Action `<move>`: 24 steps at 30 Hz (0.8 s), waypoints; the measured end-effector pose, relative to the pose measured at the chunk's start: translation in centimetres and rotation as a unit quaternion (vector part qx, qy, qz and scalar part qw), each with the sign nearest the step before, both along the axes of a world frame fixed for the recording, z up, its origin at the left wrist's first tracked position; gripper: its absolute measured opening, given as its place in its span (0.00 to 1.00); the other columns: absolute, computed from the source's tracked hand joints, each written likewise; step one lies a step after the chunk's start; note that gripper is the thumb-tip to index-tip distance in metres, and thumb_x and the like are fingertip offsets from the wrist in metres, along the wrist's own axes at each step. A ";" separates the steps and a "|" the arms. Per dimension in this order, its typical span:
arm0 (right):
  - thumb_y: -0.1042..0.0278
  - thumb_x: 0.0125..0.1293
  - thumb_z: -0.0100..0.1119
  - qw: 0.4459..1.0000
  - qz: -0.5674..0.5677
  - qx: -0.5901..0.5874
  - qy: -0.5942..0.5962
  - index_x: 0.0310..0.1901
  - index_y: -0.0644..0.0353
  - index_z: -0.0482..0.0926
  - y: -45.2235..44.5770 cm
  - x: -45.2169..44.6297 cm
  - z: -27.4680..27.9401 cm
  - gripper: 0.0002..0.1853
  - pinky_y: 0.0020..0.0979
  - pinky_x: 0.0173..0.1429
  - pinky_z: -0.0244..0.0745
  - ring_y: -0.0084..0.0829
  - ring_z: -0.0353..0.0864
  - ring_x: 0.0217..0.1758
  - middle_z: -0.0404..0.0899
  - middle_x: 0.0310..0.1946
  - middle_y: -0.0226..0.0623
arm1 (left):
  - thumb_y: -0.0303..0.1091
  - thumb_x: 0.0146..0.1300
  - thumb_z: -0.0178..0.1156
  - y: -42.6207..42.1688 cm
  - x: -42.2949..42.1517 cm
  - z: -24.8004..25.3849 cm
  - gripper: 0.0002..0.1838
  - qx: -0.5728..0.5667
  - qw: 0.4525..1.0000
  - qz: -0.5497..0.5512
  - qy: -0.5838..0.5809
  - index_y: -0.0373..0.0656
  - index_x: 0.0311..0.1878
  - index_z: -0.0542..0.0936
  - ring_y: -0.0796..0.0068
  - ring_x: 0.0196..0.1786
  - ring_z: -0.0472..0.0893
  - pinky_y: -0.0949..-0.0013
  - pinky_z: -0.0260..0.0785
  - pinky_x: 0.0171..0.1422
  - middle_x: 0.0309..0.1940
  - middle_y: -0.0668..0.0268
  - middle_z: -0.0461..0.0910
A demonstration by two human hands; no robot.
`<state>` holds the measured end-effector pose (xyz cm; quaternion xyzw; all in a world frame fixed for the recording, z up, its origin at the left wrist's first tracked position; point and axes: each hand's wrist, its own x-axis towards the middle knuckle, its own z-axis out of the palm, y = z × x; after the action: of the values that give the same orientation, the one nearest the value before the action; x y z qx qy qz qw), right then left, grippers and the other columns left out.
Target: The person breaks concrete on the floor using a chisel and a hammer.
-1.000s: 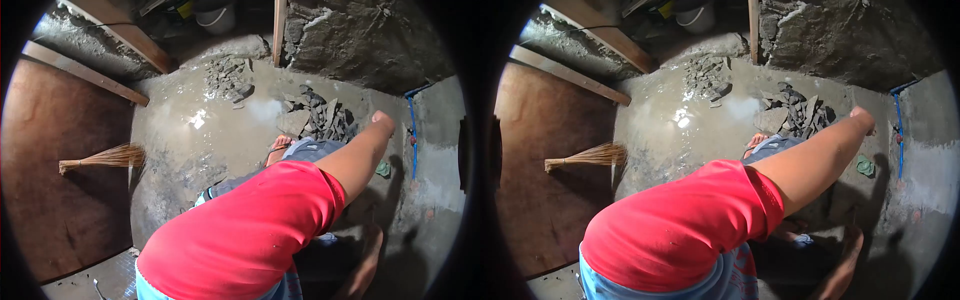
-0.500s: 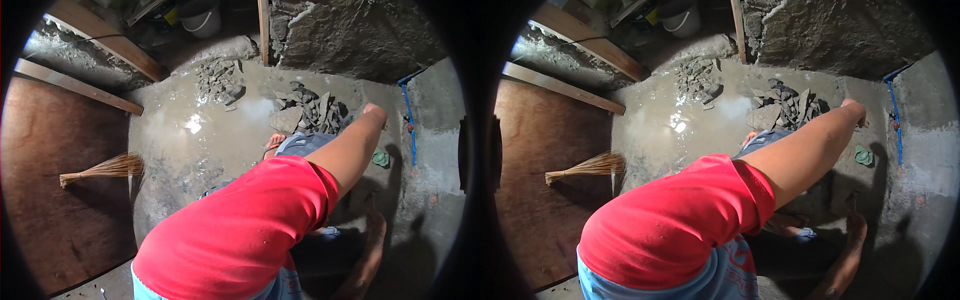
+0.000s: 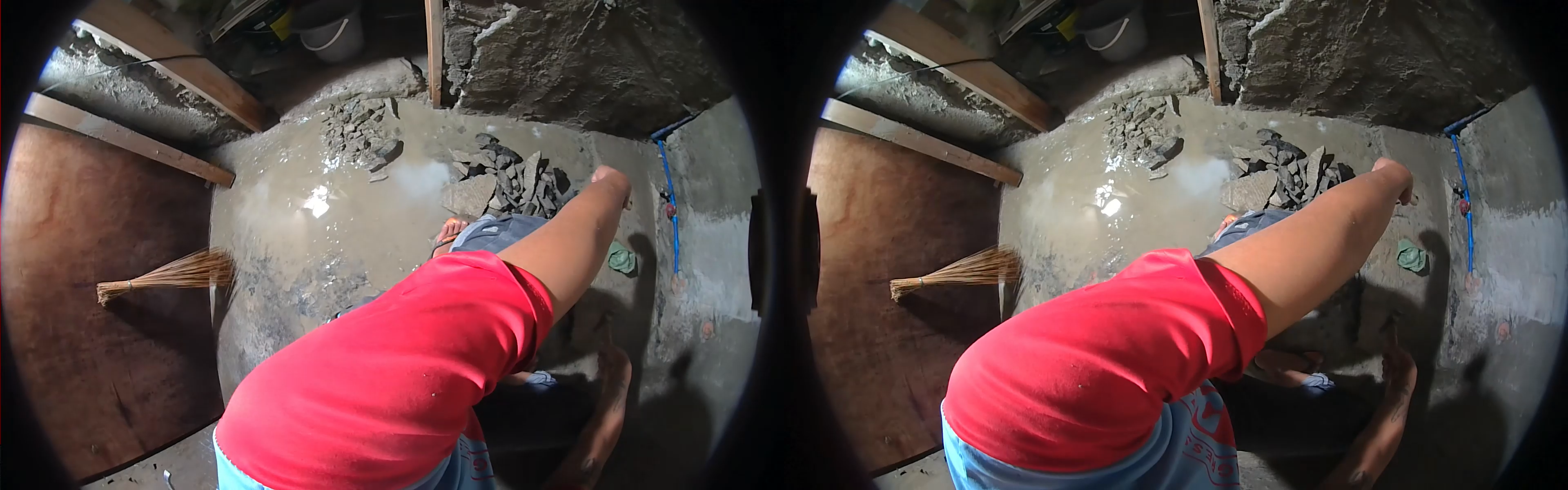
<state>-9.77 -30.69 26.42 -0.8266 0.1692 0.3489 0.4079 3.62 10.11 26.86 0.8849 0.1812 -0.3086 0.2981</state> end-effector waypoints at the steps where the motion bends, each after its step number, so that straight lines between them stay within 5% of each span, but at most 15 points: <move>1: 0.60 0.58 0.58 1.000 0.001 -0.001 0.000 0.33 0.57 0.79 -0.3 0.2 -0.3 0.09 0.21 0.19 0.55 0.16 0.63 0.16 0.68 0.17 0.21 | 0.59 0.49 0.65 0.1 -0.1 0.3 0.22 -0.001 1.000 0.003 0.005 0.64 0.47 0.83 0.75 0.45 0.84 0.65 0.76 0.48 0.45 0.77 0.83; 24: 0.64 0.54 0.63 0.999 -0.010 0.027 0.024 0.29 0.57 0.76 0.5 0.2 0.1 0.08 0.22 0.18 0.53 0.19 0.63 0.15 0.67 0.17 0.24 | 0.56 0.49 0.67 0.2 -0.7 1.0 0.21 -0.012 1.000 0.008 0.007 0.64 0.47 0.83 0.74 0.45 0.84 0.65 0.76 0.48 0.44 0.76 0.84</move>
<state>-9.55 -30.20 26.52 -0.8053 0.1774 0.3689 0.4289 2.87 10.33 27.91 0.8777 0.1869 -0.3146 0.3094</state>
